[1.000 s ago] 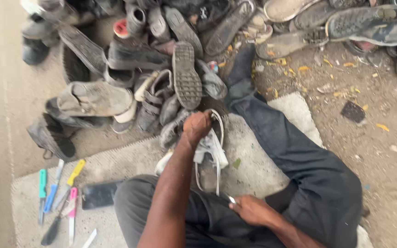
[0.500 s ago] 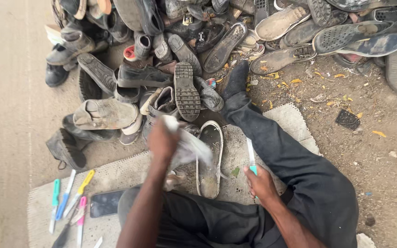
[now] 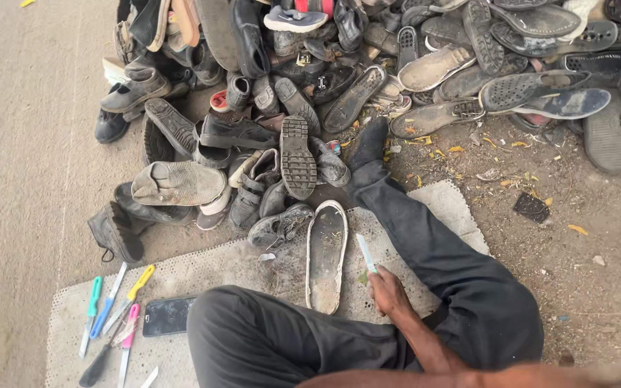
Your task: The person is repairing shoes by using a blade to trim and shape old shoe soles and uppers. They handle various discarded shoe parts and a white sneaker, cutting away excess material by hand to prepare the components for reassembly.
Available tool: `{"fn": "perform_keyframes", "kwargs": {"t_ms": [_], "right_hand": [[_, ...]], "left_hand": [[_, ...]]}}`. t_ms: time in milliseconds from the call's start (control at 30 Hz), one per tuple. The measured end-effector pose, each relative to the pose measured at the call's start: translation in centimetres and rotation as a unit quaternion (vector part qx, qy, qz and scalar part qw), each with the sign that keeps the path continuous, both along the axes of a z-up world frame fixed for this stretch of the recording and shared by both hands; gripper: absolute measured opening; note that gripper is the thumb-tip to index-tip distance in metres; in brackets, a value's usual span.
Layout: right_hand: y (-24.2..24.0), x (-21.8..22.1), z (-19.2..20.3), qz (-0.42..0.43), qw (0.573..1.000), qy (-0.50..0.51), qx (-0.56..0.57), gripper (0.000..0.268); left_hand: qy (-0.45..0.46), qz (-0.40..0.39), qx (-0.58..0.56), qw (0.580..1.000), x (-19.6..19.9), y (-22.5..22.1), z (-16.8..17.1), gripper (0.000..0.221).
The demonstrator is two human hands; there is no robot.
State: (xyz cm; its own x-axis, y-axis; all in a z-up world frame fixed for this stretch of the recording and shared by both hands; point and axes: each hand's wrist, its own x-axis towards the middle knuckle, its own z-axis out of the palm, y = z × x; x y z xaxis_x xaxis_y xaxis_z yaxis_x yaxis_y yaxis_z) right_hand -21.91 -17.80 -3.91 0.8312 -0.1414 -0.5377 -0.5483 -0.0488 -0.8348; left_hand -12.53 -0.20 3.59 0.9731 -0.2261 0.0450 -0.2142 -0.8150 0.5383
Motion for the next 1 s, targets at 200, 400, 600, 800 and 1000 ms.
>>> {"fn": "perform_keyframes", "kwargs": {"t_ms": [200, 400, 600, 800, 1000], "right_hand": [[0.7, -0.5, 0.8, 0.107, 0.981, -0.047, -0.158, 0.050], [3.5, -0.2, 7.5, 0.124, 0.980, 0.047, -0.150, 0.053], [4.3, -0.4, 7.9, 0.150, 0.962, 0.067, -0.219, 0.049], [3.7, -1.6, 3.1, 0.212, 0.909, 0.003, -0.360, 0.044], [2.6, -2.4, 0.0, 0.182, 0.925, -0.148, -0.299, 0.040]], "left_hand": [[-0.041, -0.029, -0.009, 0.999, -2.3, 0.4, -4.2, 0.039], [0.107, 0.018, 0.012, 0.994, -3.0, 3.9, -0.5, 0.074], [0.164, 0.005, 0.056, 0.985, -3.0, 2.9, -0.5, 0.099], [0.145, -0.009, 0.055, 0.988, -2.4, 2.7, -2.3, 0.109], [0.149, -0.007, 0.043, 0.988, -2.9, 2.4, -2.5, 0.108]]}}
